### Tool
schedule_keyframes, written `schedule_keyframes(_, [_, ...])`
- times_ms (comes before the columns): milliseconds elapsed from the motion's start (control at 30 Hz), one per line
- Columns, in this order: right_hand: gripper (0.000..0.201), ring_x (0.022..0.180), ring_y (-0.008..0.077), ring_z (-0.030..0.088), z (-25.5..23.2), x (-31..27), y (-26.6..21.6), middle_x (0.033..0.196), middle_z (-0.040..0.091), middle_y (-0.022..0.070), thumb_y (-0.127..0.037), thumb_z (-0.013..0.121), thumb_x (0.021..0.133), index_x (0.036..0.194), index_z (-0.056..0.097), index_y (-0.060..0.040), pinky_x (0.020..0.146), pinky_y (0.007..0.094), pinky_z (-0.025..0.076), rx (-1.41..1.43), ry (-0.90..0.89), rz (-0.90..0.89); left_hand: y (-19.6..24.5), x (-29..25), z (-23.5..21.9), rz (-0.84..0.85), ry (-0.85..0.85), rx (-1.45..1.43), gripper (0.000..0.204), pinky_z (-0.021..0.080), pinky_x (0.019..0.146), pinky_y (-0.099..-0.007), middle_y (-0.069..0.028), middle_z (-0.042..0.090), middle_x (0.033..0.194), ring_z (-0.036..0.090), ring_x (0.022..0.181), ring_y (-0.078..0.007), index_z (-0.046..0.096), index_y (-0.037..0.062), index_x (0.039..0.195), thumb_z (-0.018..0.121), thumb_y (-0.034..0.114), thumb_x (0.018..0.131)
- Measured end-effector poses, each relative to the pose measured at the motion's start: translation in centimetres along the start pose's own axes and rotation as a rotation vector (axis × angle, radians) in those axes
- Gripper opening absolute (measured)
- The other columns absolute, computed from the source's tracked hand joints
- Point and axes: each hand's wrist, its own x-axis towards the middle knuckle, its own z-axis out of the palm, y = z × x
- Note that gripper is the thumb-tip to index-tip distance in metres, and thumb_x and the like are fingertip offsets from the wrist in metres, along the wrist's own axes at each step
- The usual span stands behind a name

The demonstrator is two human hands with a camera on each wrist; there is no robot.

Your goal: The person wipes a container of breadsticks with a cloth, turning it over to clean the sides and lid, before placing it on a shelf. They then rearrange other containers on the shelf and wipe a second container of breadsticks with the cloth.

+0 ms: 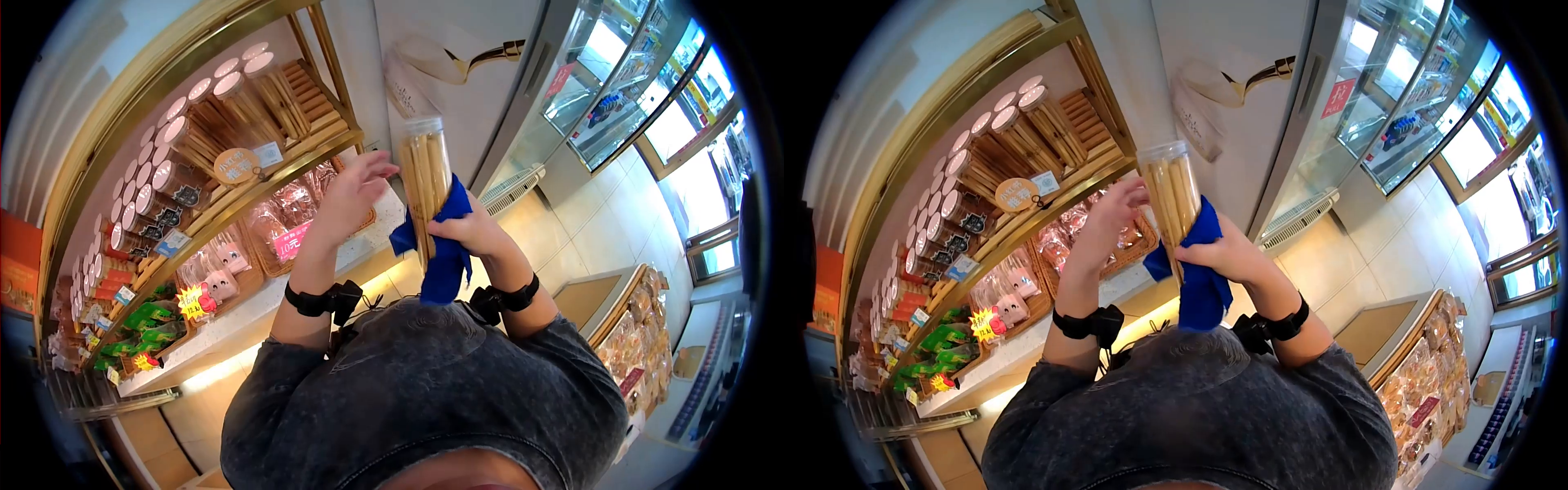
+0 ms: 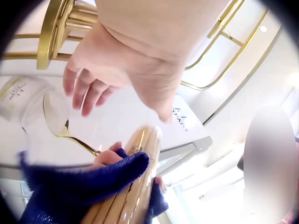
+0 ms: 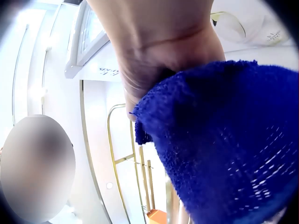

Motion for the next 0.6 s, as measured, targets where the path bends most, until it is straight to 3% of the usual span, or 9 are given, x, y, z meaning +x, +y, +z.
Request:
schedule_keyframes(67, [0.061, 0.100, 0.0134, 0.054, -0.1, 0.1, 0.7, 0.109, 0.059, 0.0053, -0.012, 0.072, 0.073, 0.127, 0.045, -0.0002, 0.091, 0.0293, 0.043, -0.143, -0.094, 0.051, 0.7, 0.3, 2.0, 0.157, -0.426, -0.072, 0.051, 0.044, 0.088, -0.0296, -0.0081, 0.063, 0.107, 0.057, 0.103, -0.0168, 0.050, 0.0022, 0.122, 0.068, 0.032, 0.084])
schedule_keyframes(100, [0.061, 0.100, 0.0134, 0.054, -0.1, 0.1, 1.1, 0.109, 0.059, 0.0053, -0.012, 0.072, 0.073, 0.127, 0.045, -0.0002, 0.091, 0.0293, 0.043, -0.142, -0.104, 0.062, 1.3, 0.7, 2.3, -0.089, -0.543, -0.271, 0.077, 0.040, 0.101, -0.0346, -0.0157, 0.057, 0.120, 0.052, 0.117, -0.0222, 0.045, -0.0014, 0.128, 0.082, 0.026, 0.067])
schedule_keyframes(267, [0.072, 0.106, 0.0141, 0.053, -3.1, 0.1, 5.8, 0.117, 0.054, 0.0082, -0.024, 0.077, 0.074, 0.132, 0.041, -0.0028, 0.090, 0.0292, 0.045, 0.265, -0.075, 0.203, 1.3, 0.4, 3.5, 0.059, -0.387, -0.224, 0.067, 0.043, 0.097, -0.0355, -0.0162, 0.059, 0.118, 0.055, 0.114, -0.0236, 0.047, -0.0009, 0.124, 0.077, 0.019, 0.067])
schedule_keyframes(333, [0.066, 0.108, 0.0153, 0.054, -2.3, 0.2, 6.5, 0.121, 0.053, 0.0103, -0.035, 0.069, 0.083, 0.133, 0.040, -0.0028, 0.090, 0.0292, 0.046, 0.280, -0.089, 0.112, 1.5, -0.1, 4.1, 0.178, -0.173, -0.289, 0.058, 0.044, 0.096, -0.0356, -0.0161, 0.060, 0.117, 0.057, 0.111, -0.0241, 0.052, -0.0014, 0.117, 0.076, 0.019, 0.068])
schedule_keyframes(400, [0.059, 0.108, 0.0163, 0.055, -1.0, 1.0, 6.3, 0.123, 0.053, 0.0113, -0.042, 0.053, 0.093, 0.133, 0.039, -0.0015, 0.089, 0.0294, 0.047, 0.491, 0.156, 0.340, 1.5, -0.5, 4.4, 0.198, -0.146, -0.267, 0.048, 0.045, 0.093, -0.0350, -0.0124, 0.063, 0.110, 0.059, 0.105, -0.0217, 0.056, -0.0002, 0.109, 0.075, 0.015, 0.068])
schedule_keyframes(433, [0.053, 0.105, 0.0168, 0.057, 0.3, 1.4, 5.0, 0.121, 0.055, 0.0108, -0.043, 0.042, 0.097, 0.131, 0.043, -0.0011, 0.088, 0.0297, 0.048, 0.511, 0.211, 0.227, 1.3, -0.9, 4.6, 0.221, -0.145, -0.097, 0.046, 0.045, 0.091, -0.0341, -0.0105, 0.063, 0.106, 0.059, 0.101, -0.0199, 0.056, 0.0005, 0.108, 0.075, 0.013, 0.067])
schedule_keyframes(500, [0.051, 0.103, 0.0160, 0.058, -0.3, 1.7, 5.2, 0.116, 0.058, 0.0095, -0.042, 0.046, 0.096, 0.126, 0.048, -0.0010, 0.087, 0.0296, 0.048, 0.450, 0.247, 0.227, 1.5, -2.0, 5.6, 0.246, -0.136, 0.160, 0.056, 0.048, 0.084, -0.0299, -0.0089, 0.065, 0.101, 0.060, 0.092, -0.0142, 0.056, 0.0028, 0.110, 0.081, 0.019, 0.063])
schedule_keyframes(533, [0.049, 0.100, 0.0153, 0.059, -0.6, 1.7, 5.5, 0.112, 0.061, 0.0081, -0.042, 0.049, 0.095, 0.122, 0.052, -0.0009, 0.085, 0.0295, 0.048, 0.385, 0.280, 0.223, 2.9, -2.9, 6.4, 0.171, -0.067, 0.272, 0.061, 0.049, 0.084, -0.0312, -0.0097, 0.064, 0.101, 0.062, 0.092, -0.0192, 0.055, 0.0061, 0.111, 0.083, 0.019, 0.059])
schedule_keyframes(600, [0.043, 0.081, 0.0113, 0.062, -1.3, 1.4, 6.2, 0.094, 0.065, 0.0052, -0.041, 0.061, 0.089, 0.106, 0.060, -0.0016, 0.069, 0.0274, 0.050, 0.327, 0.337, 0.206, 1.9, -3.0, 6.8, 0.365, -0.113, 0.386, 0.064, 0.049, 0.083, -0.0320, -0.0093, 0.062, 0.102, 0.062, 0.093, -0.0240, 0.054, 0.0085, 0.111, 0.085, 0.019, 0.056])
